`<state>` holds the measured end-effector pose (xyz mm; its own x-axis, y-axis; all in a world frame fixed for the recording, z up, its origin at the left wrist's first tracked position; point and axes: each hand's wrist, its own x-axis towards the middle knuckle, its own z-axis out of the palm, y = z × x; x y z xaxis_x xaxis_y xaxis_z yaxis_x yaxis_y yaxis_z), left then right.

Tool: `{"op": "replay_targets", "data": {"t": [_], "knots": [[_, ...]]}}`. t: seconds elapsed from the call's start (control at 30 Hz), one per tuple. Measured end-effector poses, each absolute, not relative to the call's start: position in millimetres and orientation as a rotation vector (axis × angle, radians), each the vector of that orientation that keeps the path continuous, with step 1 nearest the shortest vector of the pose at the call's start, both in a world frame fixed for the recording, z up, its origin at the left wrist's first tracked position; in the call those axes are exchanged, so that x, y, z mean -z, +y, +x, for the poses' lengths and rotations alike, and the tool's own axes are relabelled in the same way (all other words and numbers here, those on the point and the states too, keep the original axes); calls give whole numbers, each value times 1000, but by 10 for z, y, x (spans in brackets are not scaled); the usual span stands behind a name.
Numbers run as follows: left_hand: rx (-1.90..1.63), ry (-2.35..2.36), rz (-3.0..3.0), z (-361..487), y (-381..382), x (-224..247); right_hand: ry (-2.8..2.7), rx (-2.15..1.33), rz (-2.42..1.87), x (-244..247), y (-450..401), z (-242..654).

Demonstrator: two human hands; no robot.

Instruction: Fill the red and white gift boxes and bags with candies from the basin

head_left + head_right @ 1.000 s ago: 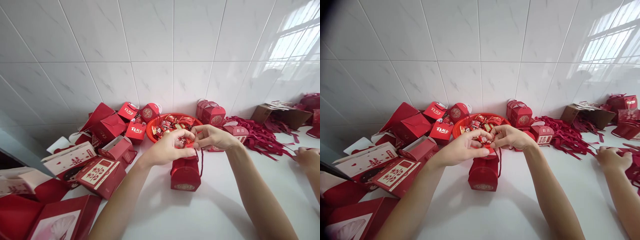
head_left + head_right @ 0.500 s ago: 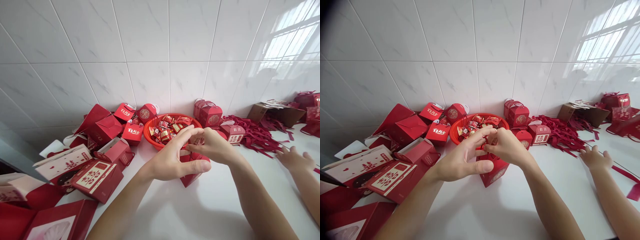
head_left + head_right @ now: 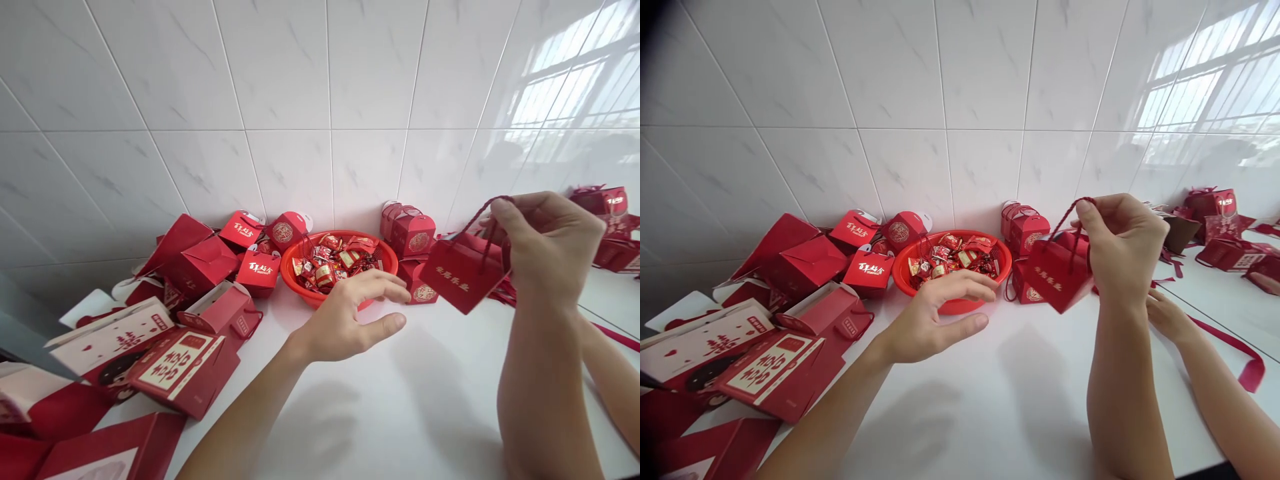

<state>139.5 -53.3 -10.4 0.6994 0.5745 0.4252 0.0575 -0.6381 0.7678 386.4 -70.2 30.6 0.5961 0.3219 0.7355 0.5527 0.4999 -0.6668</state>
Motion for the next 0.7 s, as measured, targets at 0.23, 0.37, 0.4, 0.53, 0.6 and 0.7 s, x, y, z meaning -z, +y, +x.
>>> {"op": "replay_targets", "data": {"t": [0.23,0.37,0.4,0.53,0.6,0.7], "knots": [[-518,633,2064,1873,-210,715,-930,195,-1179,-122,-300,4215],[-296,860,2157,2360,-20,1157,-784,250,-1010,23,-24,4286],[-289,912,2152,2469,24,1238,-744,276,-978,48,29,4289],[-378,869,2222,2772,146,1423,-679,335,-933,94,137,4291],[-392,837,2228,2847,166,1458,-684,344,-944,102,160,4297],[-367,853,2216,2906,161,1482,-737,319,-966,139,221,4312]]}}
